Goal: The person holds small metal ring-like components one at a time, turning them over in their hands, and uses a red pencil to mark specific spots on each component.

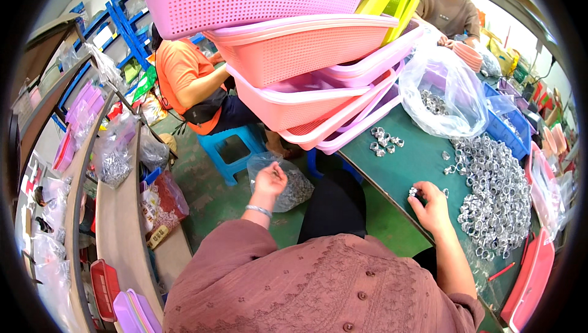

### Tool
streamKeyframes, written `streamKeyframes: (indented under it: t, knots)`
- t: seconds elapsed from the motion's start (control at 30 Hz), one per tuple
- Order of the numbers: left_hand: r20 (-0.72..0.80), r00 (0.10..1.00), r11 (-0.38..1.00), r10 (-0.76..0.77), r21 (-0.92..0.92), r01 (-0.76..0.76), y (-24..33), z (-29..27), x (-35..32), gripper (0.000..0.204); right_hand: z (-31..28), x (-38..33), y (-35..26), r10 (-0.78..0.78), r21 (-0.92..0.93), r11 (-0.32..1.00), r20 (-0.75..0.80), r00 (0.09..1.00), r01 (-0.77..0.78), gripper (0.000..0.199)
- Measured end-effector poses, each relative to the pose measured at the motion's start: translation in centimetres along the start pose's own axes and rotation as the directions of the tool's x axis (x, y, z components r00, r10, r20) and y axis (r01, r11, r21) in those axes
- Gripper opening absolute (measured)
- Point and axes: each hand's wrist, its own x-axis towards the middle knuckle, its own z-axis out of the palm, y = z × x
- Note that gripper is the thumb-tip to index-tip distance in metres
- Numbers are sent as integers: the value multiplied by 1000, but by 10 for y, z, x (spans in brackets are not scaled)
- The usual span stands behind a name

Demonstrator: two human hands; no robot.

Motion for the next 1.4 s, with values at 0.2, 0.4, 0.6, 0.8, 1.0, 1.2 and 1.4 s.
streamKeyframes:
  t: [0.2, 0.4, 0.6, 0.8, 1.0, 1.2, 1.4]
  knots:
    - [75, 958, 910, -275, 343, 234, -78, 32, -55, 17, -12, -6, -13, 6, 56, 998, -12, 1000, -5, 25]
    - [273, 772, 638, -573, 741, 211, -142, 105, -119, 15, -39, -39, -7, -2, 49, 999, -120, 993, 8, 25]
    - [299, 599, 458, -743, 880, 128, -186, 167, -148, 16, -59, -81, 8, -12, 2, 1000, -227, 974, 13, 27]
    - [255, 547, 342, -797, 938, 61, -268, 235, -151, 22, -82, -127, 29, -26, -70, 998, -386, 922, -1, 28]
    - [233, 434, 288, -871, 955, 65, -340, 297, -121, 28, -82, -133, 42, -14, 99, 993, -424, 906, 62, 29]
    - [331, 528, 300, -782, 943, -146, -439, 400, -100, 41, -79, -131, 43, -118, 76, 983, -432, 894, 166, 27]
    - [328, 532, 300, -780, 943, -141, -503, 464, -107, 63, -81, -132, 45, -67, 81, 991, -411, 909, 109, 26]
